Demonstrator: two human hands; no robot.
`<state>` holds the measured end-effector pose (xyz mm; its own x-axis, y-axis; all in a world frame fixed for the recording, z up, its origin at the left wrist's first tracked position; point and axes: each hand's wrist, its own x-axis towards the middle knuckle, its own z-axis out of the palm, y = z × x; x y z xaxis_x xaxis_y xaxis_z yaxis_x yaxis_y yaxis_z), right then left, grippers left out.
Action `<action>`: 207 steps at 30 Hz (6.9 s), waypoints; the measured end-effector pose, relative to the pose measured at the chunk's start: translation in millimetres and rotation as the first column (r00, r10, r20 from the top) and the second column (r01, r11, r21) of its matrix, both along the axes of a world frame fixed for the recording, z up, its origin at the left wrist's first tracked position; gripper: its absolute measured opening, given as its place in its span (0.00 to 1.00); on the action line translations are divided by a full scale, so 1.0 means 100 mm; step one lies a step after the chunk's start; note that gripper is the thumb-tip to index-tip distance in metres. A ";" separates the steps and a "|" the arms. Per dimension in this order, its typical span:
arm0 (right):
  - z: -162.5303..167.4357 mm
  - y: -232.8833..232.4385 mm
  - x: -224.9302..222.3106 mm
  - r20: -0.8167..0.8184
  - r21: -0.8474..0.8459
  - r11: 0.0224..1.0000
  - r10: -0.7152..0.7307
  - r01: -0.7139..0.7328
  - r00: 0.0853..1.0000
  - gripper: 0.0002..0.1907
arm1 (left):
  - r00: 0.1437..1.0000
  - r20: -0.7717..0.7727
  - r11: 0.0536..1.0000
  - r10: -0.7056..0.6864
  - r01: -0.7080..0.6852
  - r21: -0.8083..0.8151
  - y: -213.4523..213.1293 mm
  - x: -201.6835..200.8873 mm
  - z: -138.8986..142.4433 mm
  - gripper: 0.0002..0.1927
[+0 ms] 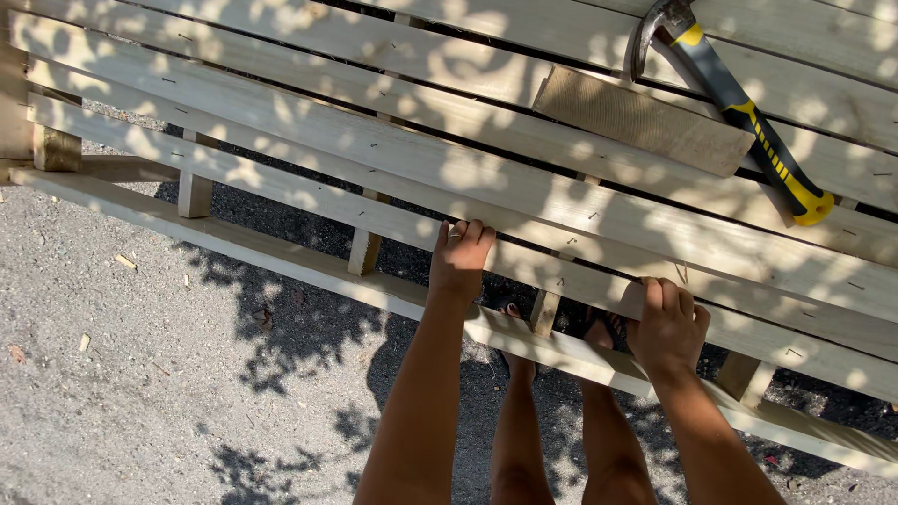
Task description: The person hammers nails into slatted wooden bed frames laid on the ground, taking nails from a cardboard box and driving them into the frame rails. They move around the frames, reposition nails by hand, and continue hammering along the slats.
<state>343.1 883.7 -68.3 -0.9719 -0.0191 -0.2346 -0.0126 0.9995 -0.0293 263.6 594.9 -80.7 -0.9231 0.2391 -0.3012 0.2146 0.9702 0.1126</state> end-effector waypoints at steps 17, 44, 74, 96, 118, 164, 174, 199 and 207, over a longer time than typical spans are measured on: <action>0.01 0.07 -0.18 0.355 -0.251 0.959 -0.033 0.130 0.934 0.21 | 0.987 0.071 0.947 0.145 -0.159 0.278 -0.14 0.04 0.07 0.15; -0.39 0.20 0.42 0.477 -0.241 0.960 -0.009 0.140 0.879 0.22 | 0.933 0.352 0.980 0.073 -0.132 0.148 -0.28 0.48 -0.20 0.16; -0.07 0.37 0.63 0.540 -0.340 0.922 0.032 0.183 0.841 0.28 | 0.884 0.467 0.999 0.021 -0.035 0.020 -0.08 1.02 -0.33 0.20; 0.11 0.38 0.60 0.512 -0.393 0.848 -0.119 0.356 0.851 0.31 | 0.895 0.433 0.995 0.102 -0.082 -0.065 0.28 0.90 -0.06 0.24; 0.01 0.55 -0.88 0.109 -0.019 0.991 0.135 -0.133 0.985 0.35 | 0.203 0.859 -0.662 0.471 -0.562 0.496 0.83 -0.13 -0.03 0.21; -0.29 0.52 0.23 0.041 -0.340 0.938 0.081 -0.062 0.996 0.43 | 0.055 0.762 -0.126 0.645 -0.976 0.177 0.05 0.57 -0.35 0.28; -0.18 0.54 0.27 0.009 -0.346 0.928 0.151 -0.138 0.989 0.44 | -0.224 0.836 -0.792 0.500 -0.508 0.338 0.55 0.88 -0.38 0.18; 0.04 1.02 -0.40 -0.369 -0.322 0.946 -0.098 -0.028 0.924 0.10 | 0.999 0.050 0.919 0.009 -0.028 0.392 0.80 1.10 -0.29 0.36; 0.19 0.95 -0.04 -0.138 -0.484 0.874 -0.030 -0.041 0.990 0.24 | 0.984 0.107 0.958 -0.144 0.111 0.264 0.83 0.96 -0.26 0.49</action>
<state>338.8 978.8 -49.4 -0.9931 -0.1008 -0.0595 -0.0569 0.8599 -0.5073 359.3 678.3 -106.6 -0.8395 0.4364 -0.3239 0.3032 0.8707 0.3873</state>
